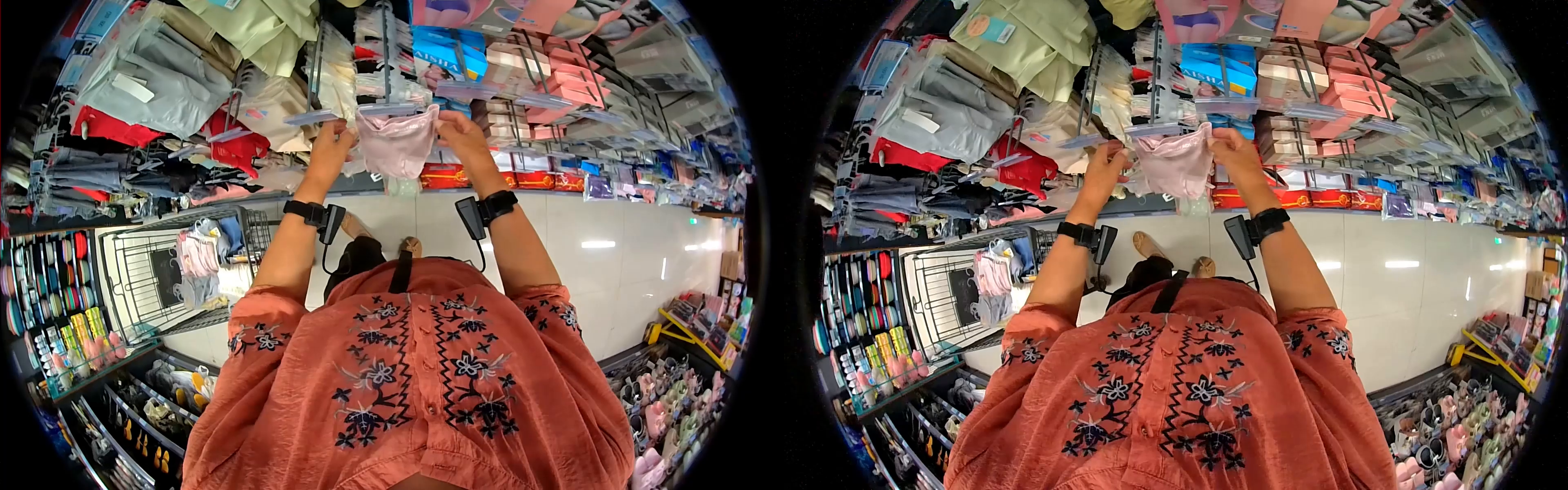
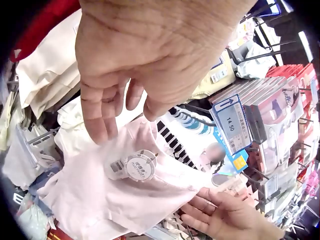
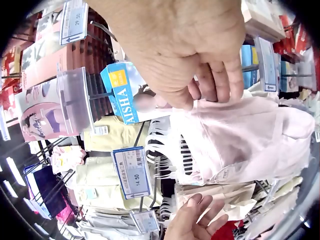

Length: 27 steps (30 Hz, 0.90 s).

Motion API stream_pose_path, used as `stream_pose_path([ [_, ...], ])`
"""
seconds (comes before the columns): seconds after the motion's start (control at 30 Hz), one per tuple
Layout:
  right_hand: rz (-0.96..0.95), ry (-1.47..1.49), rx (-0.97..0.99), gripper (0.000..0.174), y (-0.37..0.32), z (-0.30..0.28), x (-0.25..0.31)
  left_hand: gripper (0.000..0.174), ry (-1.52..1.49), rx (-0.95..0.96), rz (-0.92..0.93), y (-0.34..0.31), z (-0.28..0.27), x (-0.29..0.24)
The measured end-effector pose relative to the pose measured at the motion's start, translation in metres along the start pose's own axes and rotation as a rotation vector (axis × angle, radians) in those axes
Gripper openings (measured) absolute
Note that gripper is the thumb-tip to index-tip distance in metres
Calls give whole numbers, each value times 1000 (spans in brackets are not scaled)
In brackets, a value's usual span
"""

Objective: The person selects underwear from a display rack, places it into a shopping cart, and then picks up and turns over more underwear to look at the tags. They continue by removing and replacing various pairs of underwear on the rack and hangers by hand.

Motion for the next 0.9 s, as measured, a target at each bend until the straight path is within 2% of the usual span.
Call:
stream_pose_path([
  [0.23,-38,-10,-53,35,-5,-15,-2,37,79,72,-39,-27,-18,-7],
  [0.33,-27,-53,-47,33,-10,-24,-9,35,126,233,-119,-47,-27,-1],
  [0.47,110,-25,15,27,-19,-25,-36,37,163,252,-245,-85,-62,3],
  [0.57,293,-73,100,24,-36,-11,-55,41,163,138,-307,-109,-102,28],
  [0.67,387,-94,261,24,-47,11,-73,46,131,35,-390,-133,-142,61],
  [0.9,450,-194,413,27,-44,76,-83,46,-27,-206,-546,-199,-244,151],
])
Point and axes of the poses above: each hand's wrist, its own y-axis towards the middle knuckle, its own z-axis out of the palm, x = y × z, the point moved 6 cm from there along y, towards the middle knuckle, and after that the axes turned 4 degrees about y, right-handed, at the moved point
